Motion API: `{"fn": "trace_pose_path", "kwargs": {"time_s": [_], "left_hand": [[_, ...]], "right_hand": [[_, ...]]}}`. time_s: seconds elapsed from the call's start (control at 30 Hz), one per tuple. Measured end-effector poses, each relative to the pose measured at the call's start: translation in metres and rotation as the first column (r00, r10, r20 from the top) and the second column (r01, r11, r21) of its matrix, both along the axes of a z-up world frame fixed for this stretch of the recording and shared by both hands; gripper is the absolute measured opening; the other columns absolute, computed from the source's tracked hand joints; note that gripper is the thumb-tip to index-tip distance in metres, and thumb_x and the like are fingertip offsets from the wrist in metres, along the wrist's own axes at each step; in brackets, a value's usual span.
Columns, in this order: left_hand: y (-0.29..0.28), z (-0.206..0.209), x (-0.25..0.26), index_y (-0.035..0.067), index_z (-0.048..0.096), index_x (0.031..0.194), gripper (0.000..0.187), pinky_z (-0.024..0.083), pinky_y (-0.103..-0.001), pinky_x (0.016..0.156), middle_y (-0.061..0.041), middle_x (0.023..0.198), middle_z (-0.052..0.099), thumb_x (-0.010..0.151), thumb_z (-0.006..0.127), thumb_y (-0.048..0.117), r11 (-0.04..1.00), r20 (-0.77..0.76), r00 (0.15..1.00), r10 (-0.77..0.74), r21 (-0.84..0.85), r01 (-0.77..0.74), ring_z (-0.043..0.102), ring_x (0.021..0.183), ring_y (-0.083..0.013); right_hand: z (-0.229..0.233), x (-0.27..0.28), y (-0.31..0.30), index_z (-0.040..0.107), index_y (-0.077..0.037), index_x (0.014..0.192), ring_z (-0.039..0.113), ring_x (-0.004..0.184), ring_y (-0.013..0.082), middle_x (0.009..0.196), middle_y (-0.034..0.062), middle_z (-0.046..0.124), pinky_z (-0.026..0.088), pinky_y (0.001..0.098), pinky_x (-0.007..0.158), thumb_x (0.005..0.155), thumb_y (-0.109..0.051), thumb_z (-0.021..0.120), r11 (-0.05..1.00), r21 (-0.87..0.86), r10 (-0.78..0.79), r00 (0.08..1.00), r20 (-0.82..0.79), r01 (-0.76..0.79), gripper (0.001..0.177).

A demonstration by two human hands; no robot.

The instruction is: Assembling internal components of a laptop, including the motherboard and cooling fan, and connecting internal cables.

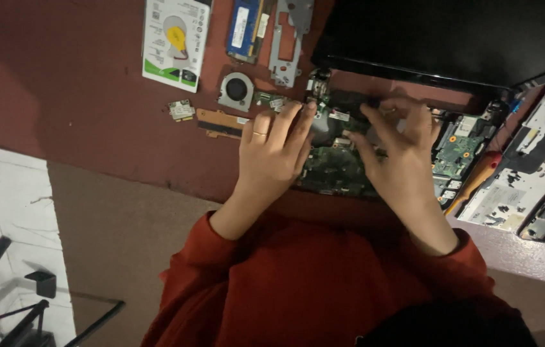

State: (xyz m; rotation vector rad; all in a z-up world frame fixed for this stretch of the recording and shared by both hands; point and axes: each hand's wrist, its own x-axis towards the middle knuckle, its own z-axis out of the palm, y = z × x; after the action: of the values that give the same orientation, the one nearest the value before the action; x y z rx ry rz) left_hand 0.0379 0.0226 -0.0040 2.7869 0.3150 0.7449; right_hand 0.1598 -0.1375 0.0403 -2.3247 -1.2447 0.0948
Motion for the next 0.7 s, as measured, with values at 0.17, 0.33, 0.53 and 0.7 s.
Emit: {"fn": "trace_pose_path", "kwargs": {"time_s": [0.17, 0.33, 0.53, 0.7], "left_hand": [[0.005, -0.003, 0.008, 0.015, 0.067, 0.121, 0.026, 0.036, -0.032, 0.065, -0.007, 0.110, 0.064, 0.097, 0.059, 0.019, 0.998, 0.039, 0.999, -0.020, 0.061, 0.017, 0.051, 0.081, -0.0210], [0.008, 0.014, 0.023, 0.015, 0.075, 0.098, 0.017, 0.040, -0.029, 0.063, -0.003, 0.093, 0.066, 0.095, 0.059, 0.009, 0.993, 0.136, 0.991, -0.006, 0.116, -0.009, 0.054, 0.077, -0.0178], [0.006, 0.006, 0.029, 0.016, 0.075, 0.090, 0.016, 0.042, -0.030, 0.058, -0.002, 0.086, 0.065, 0.094, 0.060, 0.010, 0.993, 0.216, 0.976, 0.007, 0.112, -0.032, 0.057, 0.073, -0.0185], [0.012, 0.017, 0.039, 0.015, 0.070, 0.078, 0.016, 0.038, -0.025, 0.057, 0.000, 0.077, 0.060, 0.092, 0.064, 0.009, 0.978, 0.317, 0.948, -0.023, 0.204, -0.044, 0.051, 0.067, -0.0137]], "right_hand": [[-0.010, -0.004, -0.009, 0.068, 0.002, 0.117, 0.059, 0.101, 0.0325, 0.107, 0.0155, 0.053, 0.038, 0.0428, 0.087, 0.092, -0.015, 0.080, 0.998, -0.047, -0.050, 0.998, -0.040, 0.048, 0.033], [-0.010, -0.008, -0.008, 0.068, 0.001, 0.116, 0.064, 0.083, 0.0309, 0.099, 0.0134, 0.058, 0.046, 0.0417, 0.081, 0.089, -0.010, 0.083, 0.994, -0.002, -0.105, 0.989, -0.108, 0.106, 0.032], [-0.010, -0.017, -0.011, 0.069, -0.001, 0.112, 0.067, 0.074, 0.0295, 0.091, 0.0112, 0.062, 0.048, 0.0413, 0.073, 0.089, -0.012, 0.083, 0.984, -0.032, -0.176, 0.982, -0.071, 0.174, 0.029], [-0.003, -0.021, -0.006, 0.070, 0.001, 0.109, 0.066, 0.070, 0.0263, 0.088, 0.0101, 0.064, 0.051, 0.0367, 0.071, 0.087, -0.001, 0.080, 0.983, 0.038, -0.172, 0.979, -0.107, 0.177, 0.025]]}}
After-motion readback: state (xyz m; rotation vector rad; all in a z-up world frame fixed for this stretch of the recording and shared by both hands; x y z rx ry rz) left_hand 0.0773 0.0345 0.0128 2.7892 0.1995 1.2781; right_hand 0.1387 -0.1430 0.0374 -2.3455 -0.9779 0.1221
